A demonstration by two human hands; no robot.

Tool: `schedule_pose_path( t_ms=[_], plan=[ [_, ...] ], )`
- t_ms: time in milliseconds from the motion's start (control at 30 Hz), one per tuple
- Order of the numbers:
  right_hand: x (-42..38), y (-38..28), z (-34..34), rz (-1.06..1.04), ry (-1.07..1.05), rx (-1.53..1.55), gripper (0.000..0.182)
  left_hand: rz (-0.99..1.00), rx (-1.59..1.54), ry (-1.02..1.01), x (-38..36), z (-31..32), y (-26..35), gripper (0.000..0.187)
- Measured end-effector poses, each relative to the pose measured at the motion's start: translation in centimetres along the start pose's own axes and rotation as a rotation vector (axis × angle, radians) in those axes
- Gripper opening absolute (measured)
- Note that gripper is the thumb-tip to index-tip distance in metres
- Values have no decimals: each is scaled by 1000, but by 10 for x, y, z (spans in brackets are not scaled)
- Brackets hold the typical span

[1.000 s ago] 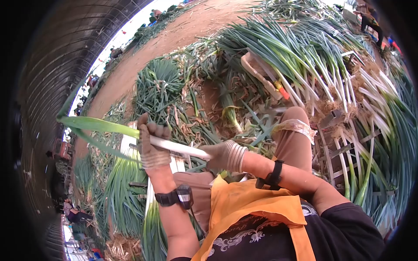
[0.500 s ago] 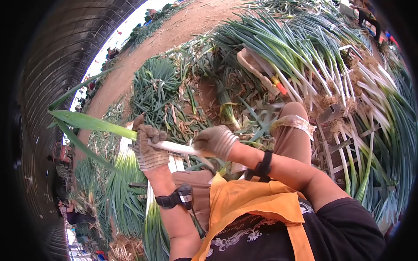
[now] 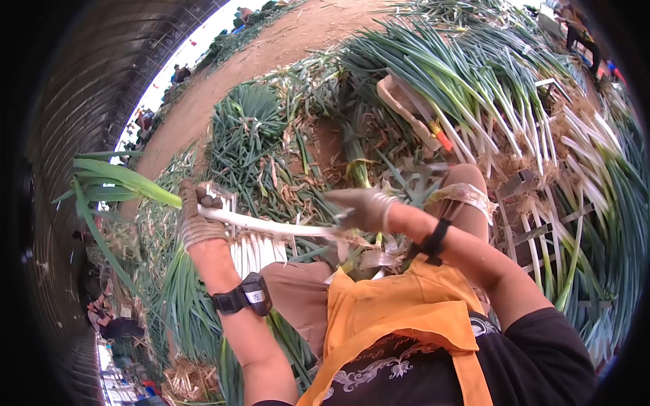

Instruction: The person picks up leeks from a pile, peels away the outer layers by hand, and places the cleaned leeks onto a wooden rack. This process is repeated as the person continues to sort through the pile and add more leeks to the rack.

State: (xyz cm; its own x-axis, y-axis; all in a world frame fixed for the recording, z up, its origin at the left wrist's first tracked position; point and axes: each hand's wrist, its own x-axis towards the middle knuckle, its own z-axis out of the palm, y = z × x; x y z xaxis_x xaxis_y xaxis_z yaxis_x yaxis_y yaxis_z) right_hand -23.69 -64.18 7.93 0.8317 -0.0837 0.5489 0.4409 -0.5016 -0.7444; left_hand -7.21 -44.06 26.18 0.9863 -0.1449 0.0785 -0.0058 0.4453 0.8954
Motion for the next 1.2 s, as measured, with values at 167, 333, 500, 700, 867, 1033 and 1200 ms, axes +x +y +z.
schedule_pose_path(
  t_ms=[167, 333, 500, 700, 867, 1033, 1200],
  plan=[
    [45, -78, 35, 101, -70, -282, 69, -94, -186, -79, -11, 11, -13, 22],
    [45, -86, 36, -116, 275, 248, 33, -99, -309, -236, -23, 3, -15, 16],
    [32, -75, 16, -108, 237, 61, 15, -4, -263, -268, -15, -9, -12, 19],
    [-40, -3, -27, 487, -496, -695, 18, 12, -247, -120, 14, -42, 15, 22],
    [-33, -16, -30, 704, -774, -713, 50, 17, -199, -54, 7, -32, 10, 19],
    [1, -45, 7, 264, -398, -149, 30, -112, -179, -127, 14, -24, -6, 7],
    [9, -64, 15, 443, -704, -613, 28, -24, -116, -29, 13, -23, -5, 16]
  ],
)
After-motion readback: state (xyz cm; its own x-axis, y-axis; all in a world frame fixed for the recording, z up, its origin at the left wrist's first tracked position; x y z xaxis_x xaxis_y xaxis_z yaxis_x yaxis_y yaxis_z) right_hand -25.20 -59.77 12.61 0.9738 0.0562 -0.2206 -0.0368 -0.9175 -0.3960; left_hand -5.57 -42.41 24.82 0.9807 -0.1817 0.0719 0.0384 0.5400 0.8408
